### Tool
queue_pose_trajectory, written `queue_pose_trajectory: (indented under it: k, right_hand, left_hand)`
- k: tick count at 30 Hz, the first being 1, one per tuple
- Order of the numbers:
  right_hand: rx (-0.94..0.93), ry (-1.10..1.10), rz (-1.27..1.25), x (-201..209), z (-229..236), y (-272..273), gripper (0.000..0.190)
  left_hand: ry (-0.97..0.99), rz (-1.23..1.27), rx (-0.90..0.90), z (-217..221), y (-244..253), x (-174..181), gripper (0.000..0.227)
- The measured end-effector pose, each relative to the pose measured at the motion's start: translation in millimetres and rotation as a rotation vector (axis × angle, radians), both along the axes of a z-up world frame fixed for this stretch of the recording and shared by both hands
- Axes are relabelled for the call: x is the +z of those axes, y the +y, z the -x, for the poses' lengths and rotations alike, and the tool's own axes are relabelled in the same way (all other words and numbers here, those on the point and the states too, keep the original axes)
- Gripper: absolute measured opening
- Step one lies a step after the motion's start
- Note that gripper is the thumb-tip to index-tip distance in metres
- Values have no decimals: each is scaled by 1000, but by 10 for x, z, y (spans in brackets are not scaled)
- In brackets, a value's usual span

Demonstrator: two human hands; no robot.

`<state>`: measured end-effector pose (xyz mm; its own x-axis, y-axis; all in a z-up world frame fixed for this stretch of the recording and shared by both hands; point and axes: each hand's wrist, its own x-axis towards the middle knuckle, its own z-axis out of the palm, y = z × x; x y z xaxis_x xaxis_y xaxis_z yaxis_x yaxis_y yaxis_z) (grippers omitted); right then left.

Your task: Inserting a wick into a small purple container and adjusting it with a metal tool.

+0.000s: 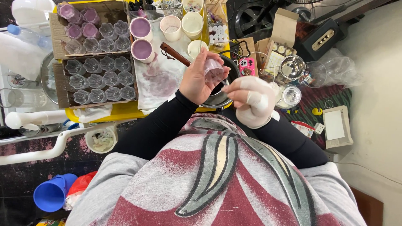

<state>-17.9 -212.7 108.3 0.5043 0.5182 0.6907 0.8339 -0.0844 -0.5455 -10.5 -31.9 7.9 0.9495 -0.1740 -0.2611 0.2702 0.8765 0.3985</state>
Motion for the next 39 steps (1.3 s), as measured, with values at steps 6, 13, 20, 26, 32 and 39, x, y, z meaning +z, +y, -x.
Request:
queue_pose_trajectory:
  k: [6,13,20,26,32,39]
  right_hand:
    - [159,26,-8,38,25,-190,25]
    - [181,-49,17,150,-50,-256,25]
    - [222,-143,126,163,-139,-190,19]
    - [298,-172,112,200,-114,-273,24]
    - [112,-141,115,69,-135,-221,18]
    - [192,-127,31,-73,-121,-208,17]
  left_hand:
    - [8,-12,8,6,-58,-61,40]
    - [3,-12,7,-16,-77,-46,39]
    - [26,0,-1,-20,-107,-71,40]
    - [68,-16,2,-10,-85,-81,42]
    - [130,-25,-26,-18,-70,16,43]
    - [172,-10,-3,-25,-62,-58,44]
